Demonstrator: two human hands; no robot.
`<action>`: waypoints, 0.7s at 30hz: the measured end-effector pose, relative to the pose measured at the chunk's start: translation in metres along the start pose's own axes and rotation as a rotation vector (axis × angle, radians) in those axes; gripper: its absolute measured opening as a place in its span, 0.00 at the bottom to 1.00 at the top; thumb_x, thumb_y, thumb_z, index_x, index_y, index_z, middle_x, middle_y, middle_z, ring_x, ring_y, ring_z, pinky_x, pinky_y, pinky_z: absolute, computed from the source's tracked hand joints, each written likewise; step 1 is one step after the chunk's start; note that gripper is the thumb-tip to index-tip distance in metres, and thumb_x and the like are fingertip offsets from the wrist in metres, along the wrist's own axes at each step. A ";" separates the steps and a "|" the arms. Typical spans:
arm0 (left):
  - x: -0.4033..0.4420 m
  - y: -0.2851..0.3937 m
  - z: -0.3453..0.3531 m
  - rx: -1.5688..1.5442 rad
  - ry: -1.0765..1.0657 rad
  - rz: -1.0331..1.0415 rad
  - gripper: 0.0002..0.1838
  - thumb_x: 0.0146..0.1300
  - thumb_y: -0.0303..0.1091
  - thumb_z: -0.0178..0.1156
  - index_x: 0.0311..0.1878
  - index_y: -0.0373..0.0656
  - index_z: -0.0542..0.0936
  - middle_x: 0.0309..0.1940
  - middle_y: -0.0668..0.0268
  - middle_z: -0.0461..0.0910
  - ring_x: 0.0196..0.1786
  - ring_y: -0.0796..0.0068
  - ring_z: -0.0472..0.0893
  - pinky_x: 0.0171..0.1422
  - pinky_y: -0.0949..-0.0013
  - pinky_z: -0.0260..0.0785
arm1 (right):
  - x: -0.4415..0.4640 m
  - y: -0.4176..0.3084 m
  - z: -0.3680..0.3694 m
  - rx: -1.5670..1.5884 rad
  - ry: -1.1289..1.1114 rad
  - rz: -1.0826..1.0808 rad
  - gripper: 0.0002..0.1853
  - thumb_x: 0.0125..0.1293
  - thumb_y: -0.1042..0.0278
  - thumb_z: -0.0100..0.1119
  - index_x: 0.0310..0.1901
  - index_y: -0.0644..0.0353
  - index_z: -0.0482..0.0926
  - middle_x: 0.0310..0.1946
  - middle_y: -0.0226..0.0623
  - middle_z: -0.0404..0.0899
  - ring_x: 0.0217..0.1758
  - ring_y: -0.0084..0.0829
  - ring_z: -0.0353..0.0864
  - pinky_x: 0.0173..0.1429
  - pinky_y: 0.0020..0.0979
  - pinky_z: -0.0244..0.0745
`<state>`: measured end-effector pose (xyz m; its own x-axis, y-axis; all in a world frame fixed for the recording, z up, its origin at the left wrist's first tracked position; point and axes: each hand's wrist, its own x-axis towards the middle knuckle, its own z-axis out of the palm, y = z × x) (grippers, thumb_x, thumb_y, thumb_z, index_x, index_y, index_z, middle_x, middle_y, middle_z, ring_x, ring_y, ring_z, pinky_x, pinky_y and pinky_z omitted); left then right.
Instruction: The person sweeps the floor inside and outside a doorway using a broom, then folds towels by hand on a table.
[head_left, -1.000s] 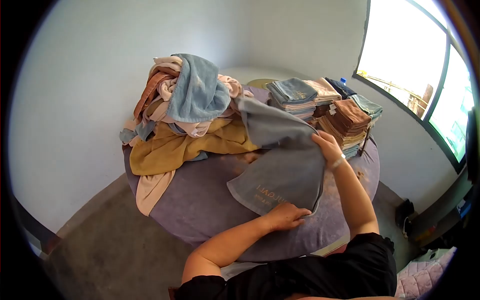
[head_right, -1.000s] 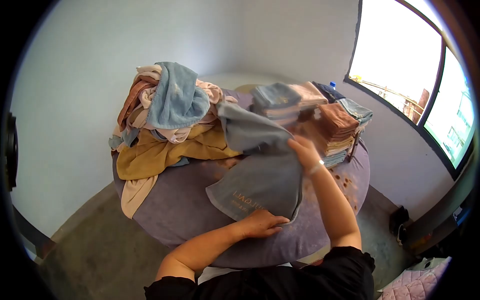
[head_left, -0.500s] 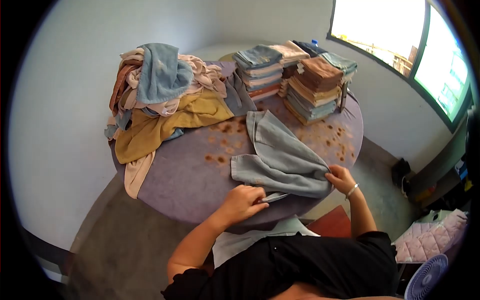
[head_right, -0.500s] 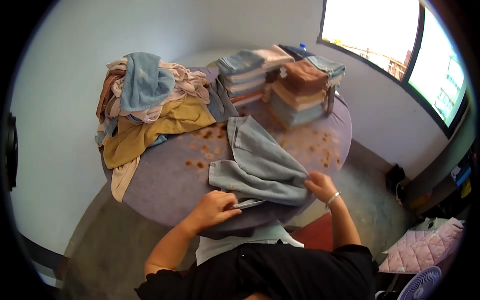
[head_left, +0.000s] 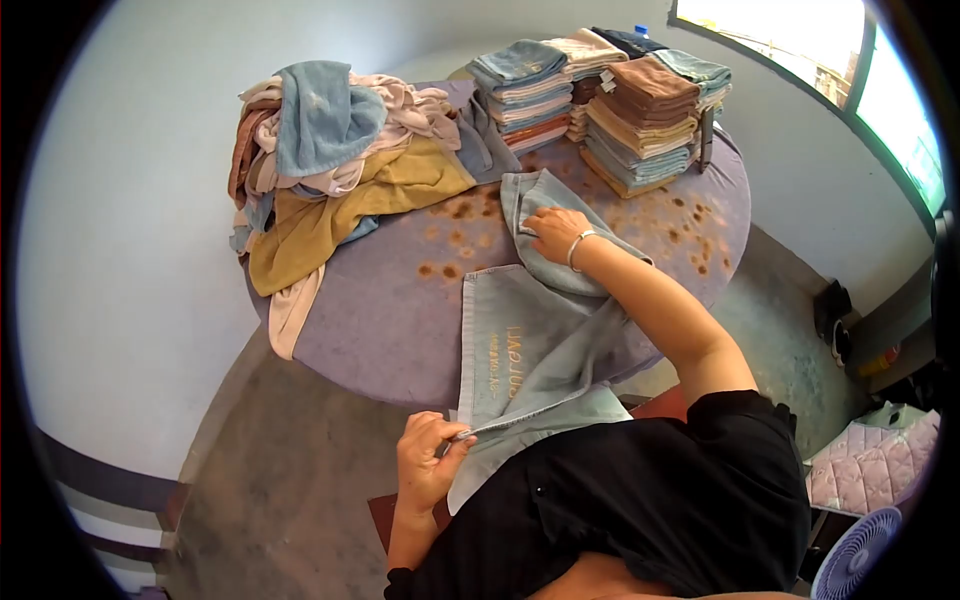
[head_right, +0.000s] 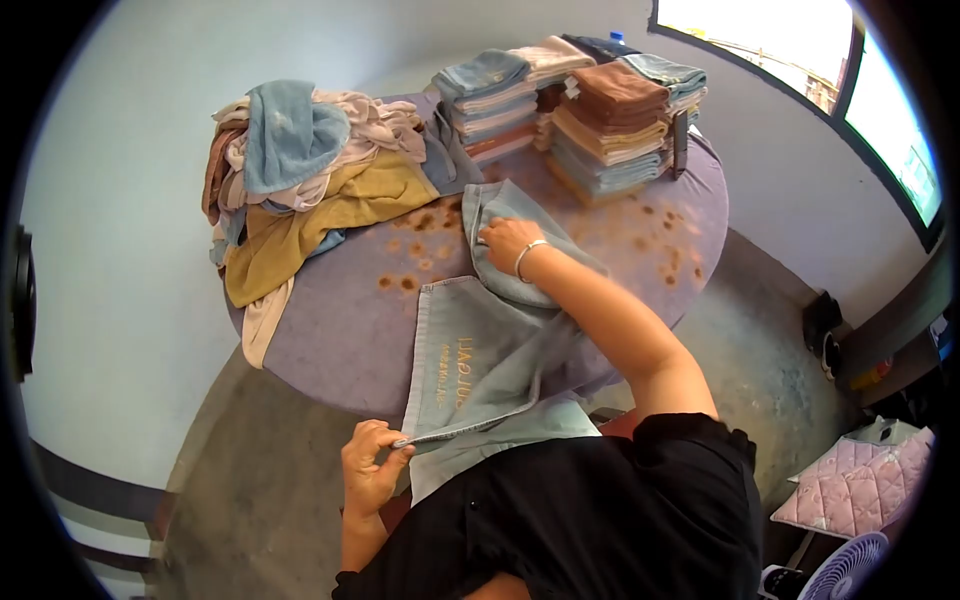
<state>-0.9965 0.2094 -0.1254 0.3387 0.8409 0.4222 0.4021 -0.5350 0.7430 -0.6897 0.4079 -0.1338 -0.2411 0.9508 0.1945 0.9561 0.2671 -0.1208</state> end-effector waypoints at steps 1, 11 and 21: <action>-0.001 0.001 -0.004 0.013 0.004 -0.007 0.06 0.47 0.27 0.65 0.27 0.39 0.77 0.22 0.67 0.76 0.33 0.67 0.73 0.44 0.67 0.65 | 0.010 0.001 0.009 -0.079 -0.048 0.058 0.14 0.54 0.61 0.56 0.43 0.52 0.75 0.43 0.35 0.75 0.49 0.37 0.74 0.47 0.37 0.72; -0.007 0.002 -0.023 -0.092 0.184 -0.119 0.05 0.53 0.27 0.61 0.31 0.38 0.76 0.28 0.64 0.77 0.34 0.71 0.72 0.44 0.69 0.64 | 0.022 0.046 0.010 0.277 0.187 0.352 0.15 0.52 0.64 0.52 0.43 0.52 0.76 0.40 0.45 0.78 0.43 0.46 0.77 0.45 0.39 0.73; 0.007 -0.004 -0.080 -0.571 0.921 -0.105 0.12 0.65 0.39 0.45 0.39 0.38 0.67 0.32 0.64 0.69 0.39 0.74 0.70 0.45 0.67 0.64 | -0.162 0.132 -0.084 1.762 0.662 0.278 0.14 0.56 0.75 0.44 0.45 0.61 0.73 0.30 0.28 0.73 0.30 0.18 0.70 0.31 0.15 0.64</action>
<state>-1.0637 0.2242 -0.0834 -0.5378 0.7461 0.3925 -0.1433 -0.5397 0.8296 -0.5100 0.2756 -0.0992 0.3697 0.8989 0.2351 -0.3848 0.3784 -0.8419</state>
